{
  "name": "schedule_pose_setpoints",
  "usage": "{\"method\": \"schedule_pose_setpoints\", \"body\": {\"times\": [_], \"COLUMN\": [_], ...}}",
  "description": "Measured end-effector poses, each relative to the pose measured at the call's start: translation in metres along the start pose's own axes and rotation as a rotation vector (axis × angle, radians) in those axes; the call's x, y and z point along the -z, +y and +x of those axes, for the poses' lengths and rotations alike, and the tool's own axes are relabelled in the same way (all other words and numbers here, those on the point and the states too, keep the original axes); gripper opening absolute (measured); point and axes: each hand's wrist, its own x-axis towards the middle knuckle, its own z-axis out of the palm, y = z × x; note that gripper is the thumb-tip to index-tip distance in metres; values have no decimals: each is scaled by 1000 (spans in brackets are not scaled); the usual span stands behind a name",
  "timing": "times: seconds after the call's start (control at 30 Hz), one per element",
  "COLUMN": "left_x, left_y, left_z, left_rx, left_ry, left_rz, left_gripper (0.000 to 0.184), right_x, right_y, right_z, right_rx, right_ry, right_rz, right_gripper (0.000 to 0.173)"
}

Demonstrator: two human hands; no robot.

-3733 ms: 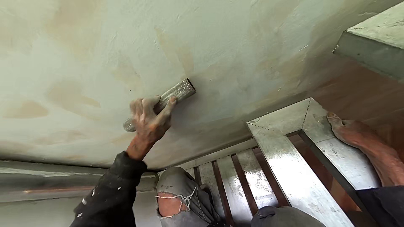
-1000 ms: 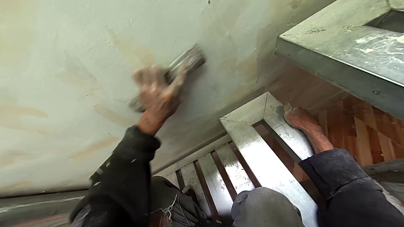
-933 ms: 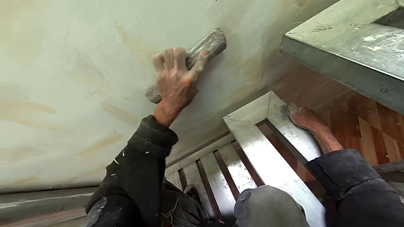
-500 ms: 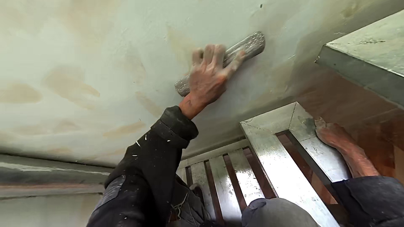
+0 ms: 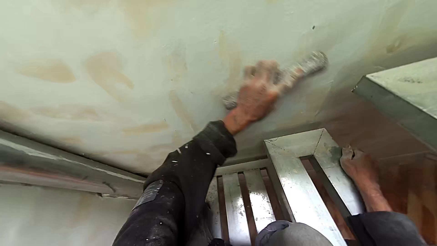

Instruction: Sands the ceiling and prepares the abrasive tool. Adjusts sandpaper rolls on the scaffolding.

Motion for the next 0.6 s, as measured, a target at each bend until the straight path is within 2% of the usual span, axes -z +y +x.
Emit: {"method": "schedule_pose_setpoints", "body": {"times": [0.07, 0.13, 0.23, 0.33, 0.43, 0.5, 0.6], "left_x": [-5, -8, -6, 2, 9, 13, 20], "left_y": [42, 70, 83, 78, 67, 57, 41], "left_z": [-15, -33, -52, -58, -61, -62, -68], "left_rx": [-1, 5, 144, 338, 520, 600, 682], "left_ry": [-94, -196, -388, -523, -470, -418, -401], "left_rz": [-202, -361, -698, -983, -1098, -1126, -1171], "left_gripper": [48, 52, 54, 58, 58, 57, 59], "right_x": [0, -4, -14, -17, -15, -16, -17], "right_y": [-4, -20, -62, -107, -146, -165, -185], "right_z": [-24, -49, -84, -99, -104, -106, -111], "right_rx": [210, 414, 571, 587, 499, 491, 579], "right_ry": [194, 264, 89, -93, -169, -169, -77], "right_rz": [78, 160, 471, 842, 1136, 1207, 1132], "right_gripper": [50, 47, 48, 50, 44, 44, 42]}}
